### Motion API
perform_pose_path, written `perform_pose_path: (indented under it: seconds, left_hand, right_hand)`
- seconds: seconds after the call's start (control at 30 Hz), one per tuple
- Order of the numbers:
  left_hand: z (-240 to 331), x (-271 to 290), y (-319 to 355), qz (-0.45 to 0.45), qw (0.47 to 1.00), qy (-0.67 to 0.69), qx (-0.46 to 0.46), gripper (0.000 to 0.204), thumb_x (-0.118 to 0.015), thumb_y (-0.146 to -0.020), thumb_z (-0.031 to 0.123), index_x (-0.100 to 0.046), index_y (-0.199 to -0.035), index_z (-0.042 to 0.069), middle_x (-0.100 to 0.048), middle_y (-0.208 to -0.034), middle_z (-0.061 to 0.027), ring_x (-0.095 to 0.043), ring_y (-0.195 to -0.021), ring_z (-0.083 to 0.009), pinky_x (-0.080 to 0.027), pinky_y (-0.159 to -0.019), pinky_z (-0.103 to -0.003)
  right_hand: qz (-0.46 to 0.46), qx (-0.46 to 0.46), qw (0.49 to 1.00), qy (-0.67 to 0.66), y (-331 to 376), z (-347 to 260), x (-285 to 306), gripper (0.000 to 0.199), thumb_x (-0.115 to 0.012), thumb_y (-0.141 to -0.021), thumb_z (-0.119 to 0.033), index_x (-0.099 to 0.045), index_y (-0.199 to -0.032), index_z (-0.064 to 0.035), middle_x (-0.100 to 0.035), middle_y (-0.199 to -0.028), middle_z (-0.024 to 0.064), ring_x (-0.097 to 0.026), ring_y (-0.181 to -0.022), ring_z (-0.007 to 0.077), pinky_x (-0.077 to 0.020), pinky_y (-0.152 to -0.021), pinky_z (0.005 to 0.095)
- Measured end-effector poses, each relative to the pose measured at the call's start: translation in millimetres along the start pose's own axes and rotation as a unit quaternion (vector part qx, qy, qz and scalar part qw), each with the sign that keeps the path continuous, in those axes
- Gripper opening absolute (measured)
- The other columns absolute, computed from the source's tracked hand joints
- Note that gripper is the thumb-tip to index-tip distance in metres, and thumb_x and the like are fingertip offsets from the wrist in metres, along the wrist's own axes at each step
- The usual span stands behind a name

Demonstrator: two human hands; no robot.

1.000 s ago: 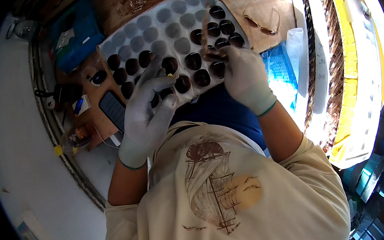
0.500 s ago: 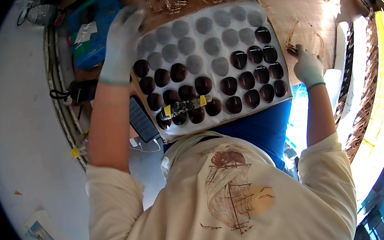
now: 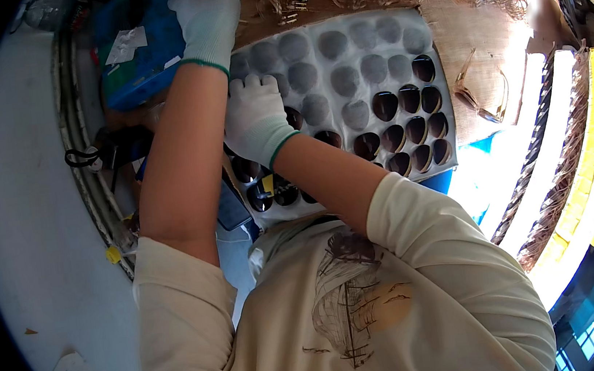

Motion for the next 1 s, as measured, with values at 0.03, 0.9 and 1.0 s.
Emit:
perform_pose_path:
  seconds: [0.03, 0.9, 1.0]
  left_hand:
    - [25.1, 21.1, 14.4, 0.041, 0.997, -0.04, -0.055, 0.06, -0.086, -0.077, 0.027, -0.06, -0.114, -0.012, -0.064, -0.091, -0.011, -0.058, -0.081, -0.0169, -0.05, -0.073, -0.032]
    - [63.9, 158.7, 375.2, -0.439, 0.856, 0.274, -0.017, 0.023, -0.044, -0.106, 0.003, -0.054, -0.125, -0.004, -0.07, -0.116, -0.0145, -0.069, -0.109, -0.0176, -0.054, -0.093, -0.029]
    - [90.4, 159.4, 385.8, -0.451, 0.854, 0.226, -0.129, 0.021, -0.047, -0.105, 0.005, -0.054, -0.123, -0.003, -0.072, -0.104, -0.0131, -0.07, -0.098, -0.0163, -0.055, -0.088, -0.03]
  right_hand:
    - [-0.018, -0.025, 0.999, 0.017, -6.0, -0.2, -4.7, 0.027, -0.063, -0.088, -0.022, -0.073, -0.111, -0.0106, -0.064, -0.114, 0.01, -0.059, -0.111, 0.0284, -0.0418, -0.096, 0.0418]
    - [0.119, 0.043, 0.947, -0.296, 297.1, 51.8, 2.6, 0.018, -0.076, -0.086, -0.015, -0.067, -0.093, -0.001, -0.069, -0.079, 0.0156, -0.069, -0.068, 0.0316, -0.0549, -0.063, 0.0381]
    - [0.138, 0.026, 0.945, -0.296, 294.9, 53.4, 29.3, 0.019, -0.076, -0.086, -0.013, -0.066, -0.098, -0.0013, -0.069, -0.08, 0.0151, -0.069, -0.07, 0.0306, -0.0551, -0.063, 0.0363]
Point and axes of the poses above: each hand's wrist, its own y-axis away from the middle knuckle, its own x-axis out of the back of the hand, z = x × y, the point moved 10 cm from there along -y, towards the middle knuckle
